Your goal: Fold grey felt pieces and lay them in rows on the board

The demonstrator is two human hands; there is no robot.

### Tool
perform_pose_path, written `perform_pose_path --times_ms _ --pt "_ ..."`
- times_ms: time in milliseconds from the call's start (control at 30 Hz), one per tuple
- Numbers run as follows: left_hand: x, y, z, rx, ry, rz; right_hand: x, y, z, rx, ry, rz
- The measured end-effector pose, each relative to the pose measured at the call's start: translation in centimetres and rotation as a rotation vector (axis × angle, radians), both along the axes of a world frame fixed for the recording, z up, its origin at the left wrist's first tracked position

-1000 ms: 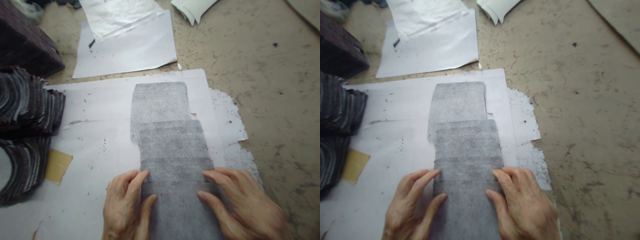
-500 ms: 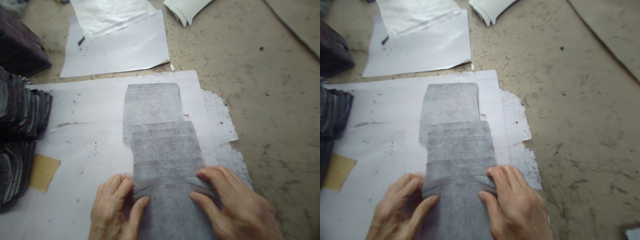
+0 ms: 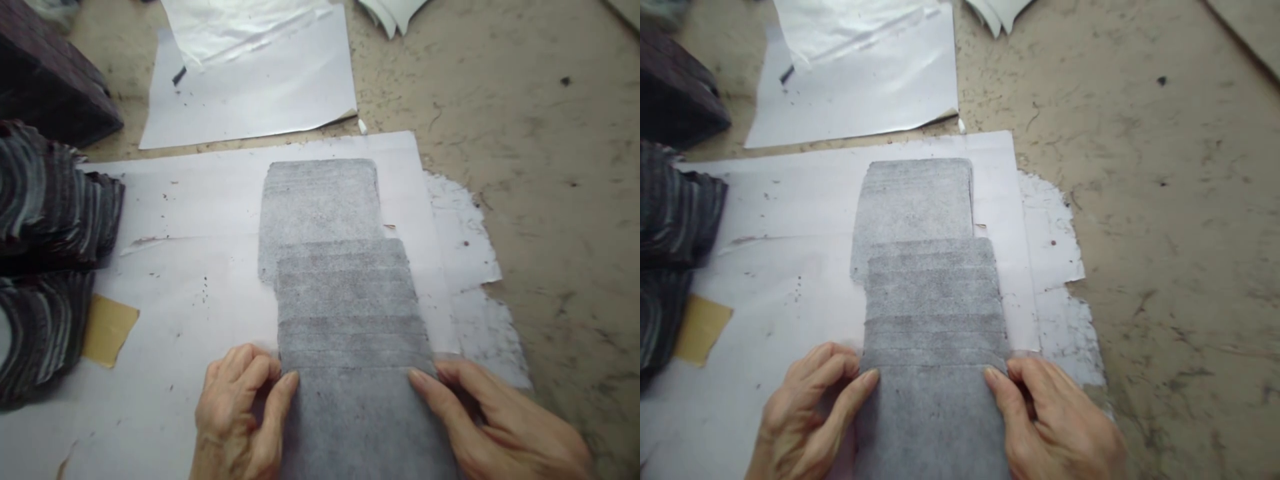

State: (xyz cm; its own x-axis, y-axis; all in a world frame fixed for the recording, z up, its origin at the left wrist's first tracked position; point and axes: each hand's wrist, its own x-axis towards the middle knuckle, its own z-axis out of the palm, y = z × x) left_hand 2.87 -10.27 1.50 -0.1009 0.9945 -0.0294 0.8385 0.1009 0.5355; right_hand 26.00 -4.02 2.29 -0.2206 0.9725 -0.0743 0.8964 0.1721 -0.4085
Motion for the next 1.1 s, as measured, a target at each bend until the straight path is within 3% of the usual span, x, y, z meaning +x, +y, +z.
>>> perform_pose_path --times_ms 367,500,633,667,733,833,1000,1100 --pt "-0.1 -0.1 -0.4 0.066 0.069 -0.037 -0.4 0.3 0.3 -0.034 0.041 -0.002" --pt "0.5 -0.7 -0.7 0.104 0.126 0.030 -0.6 0.0 0.4 0.126 -0.021 0.034" --pt "0.9 -0.9 -0.9 0.208 0.203 0.210 -0.5 -0.1 0.6 0.352 -0.034 0.167" --pt "0.8 -0.8 -1.0 0.261 0.219 0.186 -0.3 0.0 0.7 0.364 -0.015 0.237" --pt "0.3 -0.6 -1.1 0.341 0.231 0.002 -0.1 0.4 0.7 0.349 0.030 0.350" --pt "-0.7 -0.1 -1.5 0.339 0.191 -0.229 0.0 1.3 0.7 0.309 0.059 0.408" --pt "-1.2 0.2 -1.6 0.236 0.057 -0.179 0.0 1.9 0.0 0.329 -0.002 0.361" --pt "-0.9 0.3 -1.5 0.194 0.035 -0.139 0.4 1.6 -0.8 0.255 0.046 0.310"
